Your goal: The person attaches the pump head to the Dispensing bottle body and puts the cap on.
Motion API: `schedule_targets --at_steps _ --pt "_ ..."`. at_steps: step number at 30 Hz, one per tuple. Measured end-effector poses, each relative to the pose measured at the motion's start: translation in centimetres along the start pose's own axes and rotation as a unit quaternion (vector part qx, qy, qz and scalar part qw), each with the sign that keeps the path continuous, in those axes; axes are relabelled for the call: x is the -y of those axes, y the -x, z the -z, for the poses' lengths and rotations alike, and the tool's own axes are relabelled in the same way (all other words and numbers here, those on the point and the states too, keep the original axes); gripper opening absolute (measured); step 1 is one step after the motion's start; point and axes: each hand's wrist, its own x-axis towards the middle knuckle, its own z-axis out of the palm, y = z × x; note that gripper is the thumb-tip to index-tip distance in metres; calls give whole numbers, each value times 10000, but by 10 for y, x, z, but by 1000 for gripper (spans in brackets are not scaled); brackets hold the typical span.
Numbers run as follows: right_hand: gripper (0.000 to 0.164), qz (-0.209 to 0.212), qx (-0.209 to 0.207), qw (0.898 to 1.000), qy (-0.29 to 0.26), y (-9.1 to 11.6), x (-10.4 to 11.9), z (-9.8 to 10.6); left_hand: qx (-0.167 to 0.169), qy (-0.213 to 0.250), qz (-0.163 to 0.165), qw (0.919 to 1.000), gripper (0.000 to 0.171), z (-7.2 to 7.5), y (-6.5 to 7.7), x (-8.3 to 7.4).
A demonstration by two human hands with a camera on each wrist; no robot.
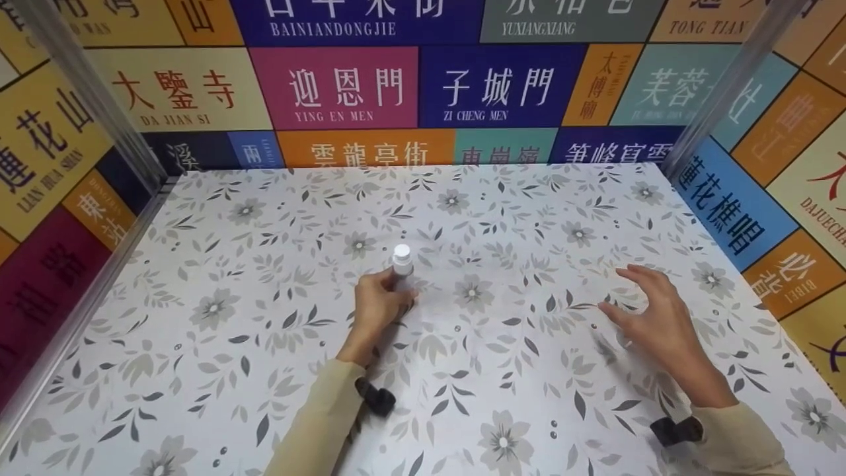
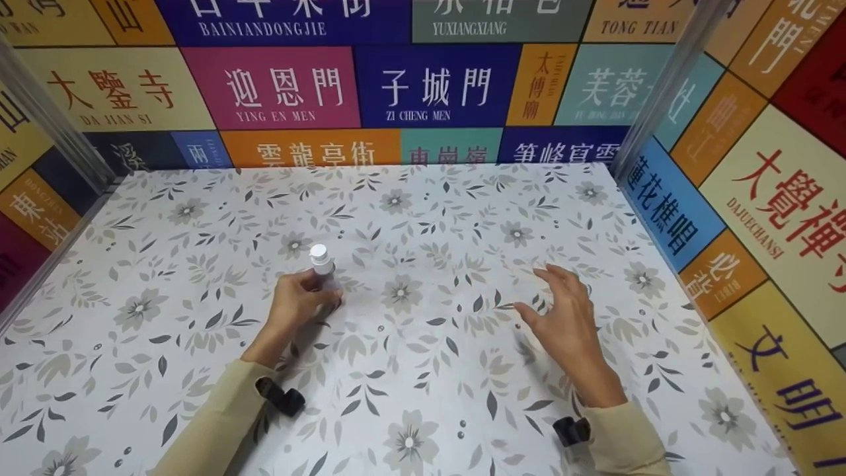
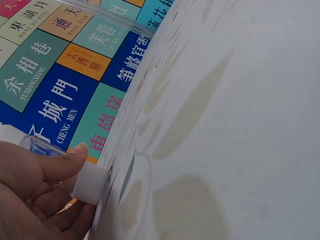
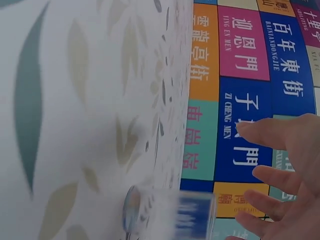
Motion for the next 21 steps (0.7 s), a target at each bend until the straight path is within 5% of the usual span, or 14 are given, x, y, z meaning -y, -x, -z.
schedule_targets --at_steps 8,15,21 --pt "64 -2 337 9994 116 5 -15 5 -24 -38 46 10000 48 1 1 0" --pt "81 -756 1273 9883 357 6 -27 15 -56 -35 -128 9999 42 1 2 0" --pt "91 -1304 1790 9743 410 6 -32 18 0 -134 30 9999 42 0 2 -1"
